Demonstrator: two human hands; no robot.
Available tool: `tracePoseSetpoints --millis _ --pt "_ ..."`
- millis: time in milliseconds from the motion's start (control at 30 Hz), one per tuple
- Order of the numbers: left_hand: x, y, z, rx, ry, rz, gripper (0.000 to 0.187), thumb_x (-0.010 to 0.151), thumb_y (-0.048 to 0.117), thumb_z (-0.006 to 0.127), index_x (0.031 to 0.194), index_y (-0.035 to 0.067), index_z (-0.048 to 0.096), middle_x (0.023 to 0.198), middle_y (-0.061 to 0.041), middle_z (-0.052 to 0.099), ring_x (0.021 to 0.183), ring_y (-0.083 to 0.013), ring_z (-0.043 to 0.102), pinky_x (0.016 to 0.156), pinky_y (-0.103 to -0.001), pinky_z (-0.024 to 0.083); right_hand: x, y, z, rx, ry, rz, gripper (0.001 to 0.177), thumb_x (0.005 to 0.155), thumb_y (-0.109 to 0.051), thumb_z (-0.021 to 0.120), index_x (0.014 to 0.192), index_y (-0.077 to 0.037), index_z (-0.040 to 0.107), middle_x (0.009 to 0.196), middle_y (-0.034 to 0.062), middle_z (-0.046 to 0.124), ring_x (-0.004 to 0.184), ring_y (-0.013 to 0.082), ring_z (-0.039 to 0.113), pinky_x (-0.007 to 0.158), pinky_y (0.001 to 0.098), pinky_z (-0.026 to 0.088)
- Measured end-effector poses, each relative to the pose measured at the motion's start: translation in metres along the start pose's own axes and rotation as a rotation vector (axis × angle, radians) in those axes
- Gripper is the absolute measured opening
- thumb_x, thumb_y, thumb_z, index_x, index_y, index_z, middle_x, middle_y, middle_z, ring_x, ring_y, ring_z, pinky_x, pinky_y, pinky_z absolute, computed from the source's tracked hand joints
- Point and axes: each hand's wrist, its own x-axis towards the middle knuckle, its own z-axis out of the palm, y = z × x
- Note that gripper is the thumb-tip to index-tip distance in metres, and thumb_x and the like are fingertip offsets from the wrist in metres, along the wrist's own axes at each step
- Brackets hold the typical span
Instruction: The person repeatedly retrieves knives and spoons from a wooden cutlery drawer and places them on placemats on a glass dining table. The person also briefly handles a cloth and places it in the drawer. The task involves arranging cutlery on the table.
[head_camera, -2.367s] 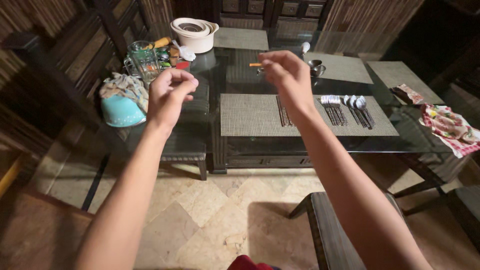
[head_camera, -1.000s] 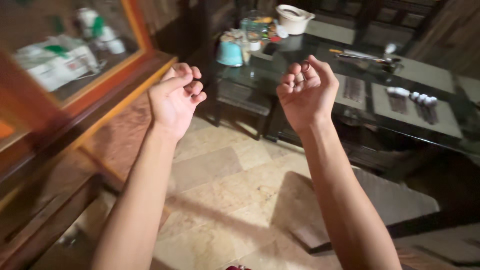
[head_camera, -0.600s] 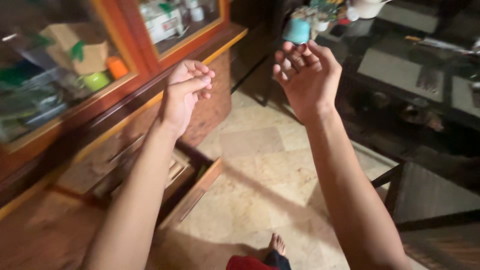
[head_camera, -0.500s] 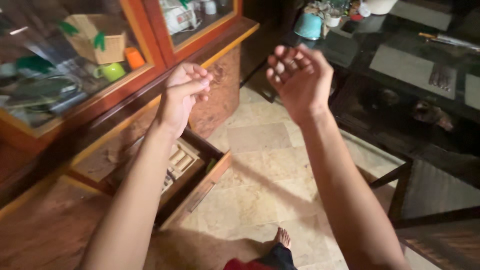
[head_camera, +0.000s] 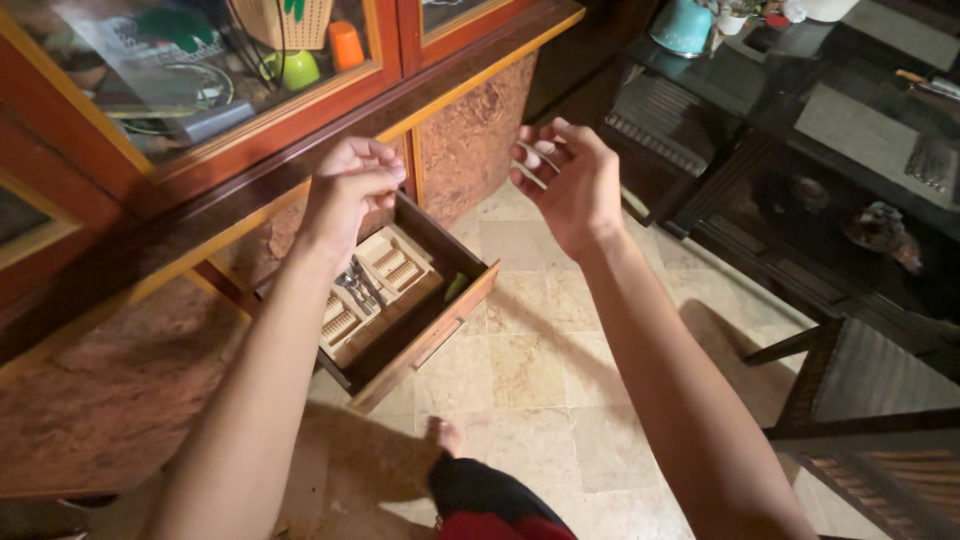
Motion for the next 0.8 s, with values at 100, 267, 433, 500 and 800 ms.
tracePoseSetpoints --millis 100,267,433,500,800 --pt "0.008 -0.014 -0.021 0.063 0.038 -0.051 0.019 0.086 0.007 0.073 0.1 0.011 0.061 0.094 -0.004 0.068 0.079 -0.0104 0.059 0.071 -0.026 0.049 0.019 0.026 0.004 -0.014 0.043 0.04 0.018 0.094 -0.027 0.058 0.097 -0.009 0.058 0.103 0.0105 0.069 0.097 0.0253 0.066 0.088 0.043 0.052" --pt "0.032 -0.041 -0.064 0.058 0.06 -0.081 0.019 0.083 0.008 0.074 0.098 0.012 0.062 0.093 -0.001 0.068 0.082 -0.0086 0.062 0.07 -0.024 0.05 0.056 0.069 0.007 0.02 0.039 0.095 0.019 0.097 -0.026 0.056 0.1 -0.008 0.056 0.106 0.0117 0.069 0.097 0.0263 0.066 0.088 0.0418 0.052" --pt "0.062 -0.069 -0.11 0.088 0.102 -0.149 0.021 0.081 0.01 0.076 0.097 0.011 0.062 0.09 0.0 0.067 0.079 -0.0087 0.061 0.067 -0.023 0.05 0.094 0.114 0.016 0.001 0.092 0.126 0.02 0.094 -0.025 0.053 0.104 -0.007 0.056 0.108 0.0114 0.07 0.1 0.027 0.066 0.089 0.0424 0.053" --pt "0.074 -0.078 -0.125 0.09 0.109 -0.178 0.023 0.081 0.01 0.077 0.097 0.01 0.062 0.088 -0.001 0.065 0.077 -0.0094 0.061 0.065 -0.024 0.049 0.108 0.132 0.021 0.004 0.091 0.137 0.019 0.095 -0.024 0.053 0.104 -0.008 0.056 0.109 0.0117 0.069 0.102 0.0277 0.065 0.091 0.0432 0.053" --pt "0.105 -0.156 -0.182 0.038 0.006 -0.252 0.025 0.084 0.008 0.077 0.102 0.005 0.06 0.085 -0.005 0.063 0.068 -0.0096 0.054 0.058 -0.023 0.043 0.133 0.218 0.012 -0.156 0.127 0.344 0.026 0.095 -0.025 0.053 0.11 -0.004 0.059 0.115 0.0127 0.069 0.108 0.0262 0.065 0.098 0.0437 0.053"
